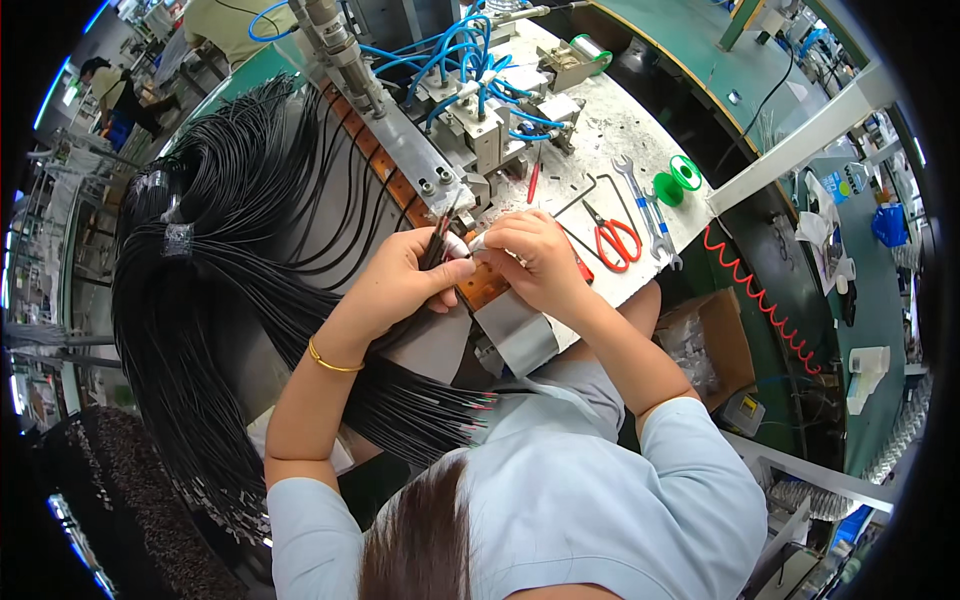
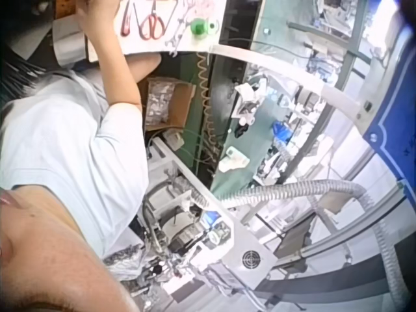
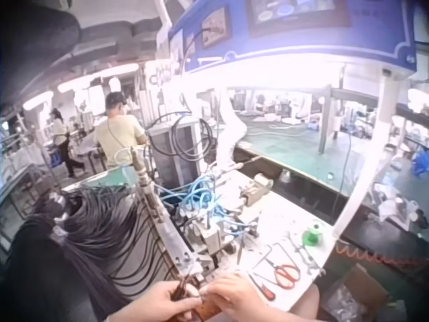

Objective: The person wraps tape around wire bundles and aligns them into a machine fixture by hand.

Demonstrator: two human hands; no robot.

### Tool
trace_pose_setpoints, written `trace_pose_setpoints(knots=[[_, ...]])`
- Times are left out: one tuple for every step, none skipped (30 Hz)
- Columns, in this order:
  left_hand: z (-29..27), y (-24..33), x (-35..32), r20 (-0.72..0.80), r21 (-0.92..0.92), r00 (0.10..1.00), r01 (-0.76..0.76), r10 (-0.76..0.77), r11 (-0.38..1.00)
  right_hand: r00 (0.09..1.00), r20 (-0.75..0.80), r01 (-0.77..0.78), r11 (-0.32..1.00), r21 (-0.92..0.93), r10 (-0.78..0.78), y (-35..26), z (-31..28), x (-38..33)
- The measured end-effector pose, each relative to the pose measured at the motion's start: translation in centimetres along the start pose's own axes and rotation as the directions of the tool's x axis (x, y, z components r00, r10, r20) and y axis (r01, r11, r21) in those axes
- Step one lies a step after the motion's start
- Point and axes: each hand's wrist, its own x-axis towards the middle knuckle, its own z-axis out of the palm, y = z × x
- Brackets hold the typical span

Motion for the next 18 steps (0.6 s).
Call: trace_pose_setpoints(knots=[[0.0, 0.0, 0.0, 0.002, 0.001, 1.000, 0.000, 0.000, 1.000, 1.000, -0.002, -0.001, 1.000, -0.001, 0.001, 0.1, -0.1, -0.1], [0.1, 0.1, 0.1, -0.002, 0.046, 1.000, -0.023, 0.023, 0.999, 0.997, -0.003, -0.082, 0.995, 0.052, 0.082, 0.3, -0.1, -0.3], [0.1, 0.1, 0.2, -0.004, 0.090, 0.999, -0.046, 0.047, 0.995, 0.987, 0.000, -0.161, 0.981, 0.105, 0.162, 0.3, -0.2, -0.3], [0.2, 0.1, 0.1, -0.010, 0.133, 0.998, -0.068, 0.070, 0.989, 0.971, 0.011, -0.238, 0.958, 0.160, 0.239, 0.2, -0.3, -0.3], [0.2, 0.1, 0.1, -0.011, 0.133, 0.998, -0.067, 0.069, 0.989, 0.971, 0.012, -0.238, 0.958, 0.161, 0.239, -0.1, -0.3, -0.1], [0.2, 0.1, 0.1, -0.027, 0.157, 0.998, -0.050, 0.055, 0.986, 0.965, 0.037, -0.263, 0.942, 0.210, 0.261, -0.5, -0.3, 0.1], [0.2, 0.2, 0.1, -0.044, 0.180, 0.998, -0.032, 0.041, 0.983, 0.958, 0.064, -0.287, 0.922, 0.259, 0.280, -0.9, -0.3, 0.3], [0.2, 0.3, 0.1, -0.063, 0.202, 0.998, -0.014, 0.027, 0.979, 0.950, 0.093, -0.311, 0.899, 0.307, 0.297, -1.2, -0.2, 0.4], [0.2, 0.4, -0.1, -0.078, 0.203, 0.996, -0.015, 0.031, 0.979, 0.954, 0.099, -0.301, 0.901, 0.314, 0.284, -1.3, -0.1, 0.4], [0.2, 0.4, -0.1, -0.054, 0.209, 0.999, 0.011, 0.001, 0.978, 0.958, 0.091, -0.285, 0.922, 0.264, 0.270, -1.1, -0.1, 0.0], [-0.1, 0.4, 0.1, -0.039, 0.218, 0.999, 0.036, -0.028, 0.975, 0.965, 0.086, -0.261, 0.941, 0.217, 0.248, -0.8, 0.0, -0.2], [-0.8, 0.4, 0.0, -0.045, 0.228, 0.998, 0.063, -0.054, 0.972, 0.974, 0.084, -0.220, 0.958, 0.185, 0.208, -0.5, 0.3, 0.2], [-1.6, -0.3, 0.6, -0.097, 0.232, 0.994, 0.065, -0.043, 0.971, 0.971, 0.074, -0.235, 0.960, 0.155, 0.226, -0.5, 0.0, 0.1], [-2.7, -1.9, 1.4, -0.099, 0.492, 0.982, -0.090, 0.158, 0.866, 0.970, 0.072, -0.241, 0.961, 0.134, 0.234, -0.5, -0.1, 0.0], [-3.5, -2.6, 1.6, -0.040, 0.719, 0.944, -0.201, 0.327, 0.666, 0.967, 0.091, -0.246, 0.964, 0.099, 0.237, -0.5, -0.4, -0.1], [-3.1, -1.6, 1.1, -0.077, 0.727, 0.942, -0.172, 0.328, 0.664, 0.961, 0.103, -0.263, 0.963, 0.055, 0.256, -0.5, -0.8, -0.4], [-2.7, -0.4, 0.5, -0.102, 0.664, 0.975, -0.083, 0.200, 0.743, 0.966, 0.118, -0.240, 0.967, 0.080, 0.230, -0.6, -0.7, -0.4], [-2.3, 0.5, 0.2, -0.107, 0.590, 0.992, 0.005, 0.072, 0.807, 0.969, 0.101, -0.232, 0.972, 0.042, 0.227, -0.8, -0.8, -0.5]])
